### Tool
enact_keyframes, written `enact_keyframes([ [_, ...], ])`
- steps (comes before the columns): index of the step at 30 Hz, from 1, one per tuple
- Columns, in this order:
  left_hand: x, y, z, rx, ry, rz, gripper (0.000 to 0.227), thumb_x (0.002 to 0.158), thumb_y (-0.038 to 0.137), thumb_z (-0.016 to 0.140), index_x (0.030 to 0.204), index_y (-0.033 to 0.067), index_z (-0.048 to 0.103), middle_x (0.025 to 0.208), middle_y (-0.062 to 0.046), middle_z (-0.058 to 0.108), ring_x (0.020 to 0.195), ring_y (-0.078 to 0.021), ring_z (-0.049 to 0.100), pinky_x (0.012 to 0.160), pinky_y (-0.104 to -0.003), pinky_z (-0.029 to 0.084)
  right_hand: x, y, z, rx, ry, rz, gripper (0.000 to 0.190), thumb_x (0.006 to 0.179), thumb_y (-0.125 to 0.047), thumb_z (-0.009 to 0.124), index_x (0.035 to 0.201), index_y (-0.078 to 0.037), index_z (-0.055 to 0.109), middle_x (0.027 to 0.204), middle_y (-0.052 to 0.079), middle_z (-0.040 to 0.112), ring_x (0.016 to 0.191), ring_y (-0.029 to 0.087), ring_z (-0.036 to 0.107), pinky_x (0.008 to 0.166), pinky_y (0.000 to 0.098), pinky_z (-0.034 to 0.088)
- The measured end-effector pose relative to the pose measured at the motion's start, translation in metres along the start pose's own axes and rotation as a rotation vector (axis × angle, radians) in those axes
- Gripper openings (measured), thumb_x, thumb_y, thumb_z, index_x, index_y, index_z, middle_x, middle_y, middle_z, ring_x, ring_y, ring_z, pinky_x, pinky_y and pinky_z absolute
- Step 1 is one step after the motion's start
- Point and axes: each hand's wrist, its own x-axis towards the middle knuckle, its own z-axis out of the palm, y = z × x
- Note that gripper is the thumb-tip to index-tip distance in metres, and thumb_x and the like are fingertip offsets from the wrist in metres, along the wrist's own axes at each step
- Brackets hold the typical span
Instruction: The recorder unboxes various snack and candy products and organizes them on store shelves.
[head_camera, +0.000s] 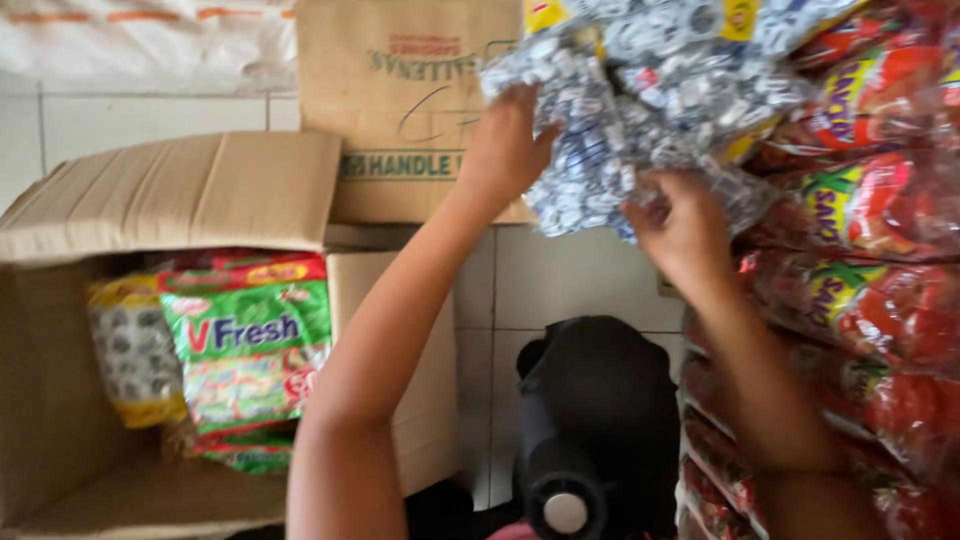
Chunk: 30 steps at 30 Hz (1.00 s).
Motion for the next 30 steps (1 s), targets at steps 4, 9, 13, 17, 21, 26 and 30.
enact_keyframes([
  [4, 0.058, -0.024, 0.047, -0.007, 0.249, 0.086, 0.055, 0.086, 0.022, 0.081, 0.125, -0.0068, 0.056, 0.123, -0.03, 0.063, 0.112, -0.0474, 0.063, 0.095, -0.05, 0.053, -0.002, 0.016, 0.018, -0.035, 0.086, 0.051, 0.043, 0.087, -0.022, 0.087, 0.118, 0.003, 0.07, 0.094, 0.014, 0.073, 0.07, 0.017, 0.069, 0.064, 0.0315, 0.054],
  [9, 0.073, -0.001, 0.03, 0.064, 0.099, -0.299, 0.062, 0.073, 0.02, 0.084, 0.119, -0.0037, 0.05, 0.101, -0.026, 0.069, 0.096, -0.0479, 0.067, 0.08, -0.053, 0.053, 0.007, 0.04, 0.049, 0.218, 0.028, 0.184, 0.041, 0.081, -0.017, 0.091, 0.109, 0.004, 0.069, 0.081, 0.008, 0.069, 0.064, 0.011, 0.059, 0.059, 0.0276, 0.048],
  [13, 0.061, -0.036, 0.023, -0.002, 0.155, -0.257, 0.04, 0.078, 0.014, 0.084, 0.108, 0.0005, 0.061, 0.099, -0.021, 0.073, 0.094, -0.0434, 0.071, 0.078, -0.049, 0.055, 0.012, 0.025, 0.05, 0.429, -0.039, 0.129, 0.036, 0.084, -0.012, 0.087, 0.113, 0.002, 0.069, 0.083, 0.002, 0.068, 0.069, 0.006, 0.057, 0.06, 0.024, 0.047],
  [17, 0.033, -0.09, -0.028, -0.504, 0.016, -0.106, 0.036, 0.087, 0.002, 0.078, 0.121, 0.0016, 0.066, 0.103, -0.01, 0.074, 0.087, -0.0212, 0.073, 0.077, -0.035, 0.06, 0.012, -0.006, 0.032, 0.276, 0.027, -0.138, 0.034, 0.086, -0.002, 0.081, 0.118, 0.0, 0.069, 0.081, 0.005, 0.061, 0.069, 0.012, 0.056, 0.061, 0.0277, 0.046],
  [21, -0.03, -0.118, -0.097, -0.719, -0.129, -0.182, 0.036, 0.092, -0.001, 0.076, 0.123, -0.0026, 0.059, 0.106, -0.009, 0.064, 0.094, -0.0166, 0.064, 0.081, -0.033, 0.054, 0.019, -0.014, 0.027, -0.092, 0.02, -0.519, 0.035, 0.081, 0.004, 0.074, 0.115, -0.006, 0.072, 0.09, 0.011, 0.068, 0.074, 0.025, 0.067, 0.066, 0.0377, 0.052],
  [26, -0.063, -0.074, -0.141, -0.164, -0.35, -0.213, 0.052, 0.076, 0.012, 0.087, 0.118, -0.0028, 0.059, 0.112, -0.018, 0.059, 0.104, -0.0296, 0.059, 0.088, -0.04, 0.049, 0.026, -0.01, 0.047, -0.21, -0.183, -0.669, 0.031, 0.081, -0.006, 0.075, 0.111, -0.01, 0.07, 0.102, 0.011, 0.07, 0.086, 0.03, 0.07, 0.071, 0.0403, 0.056],
  [30, -0.063, -0.062, -0.146, -0.067, -0.389, -0.261, 0.063, 0.08, 0.026, 0.087, 0.127, -0.0003, 0.054, 0.13, -0.021, 0.053, 0.118, -0.0359, 0.056, 0.099, -0.042, 0.047, 0.025, -0.028, 0.049, 0.023, -0.413, -0.392, 0.043, 0.079, -0.028, 0.084, 0.113, -0.007, 0.07, 0.098, 0.01, 0.069, 0.075, 0.028, 0.07, 0.064, 0.039, 0.056],
])
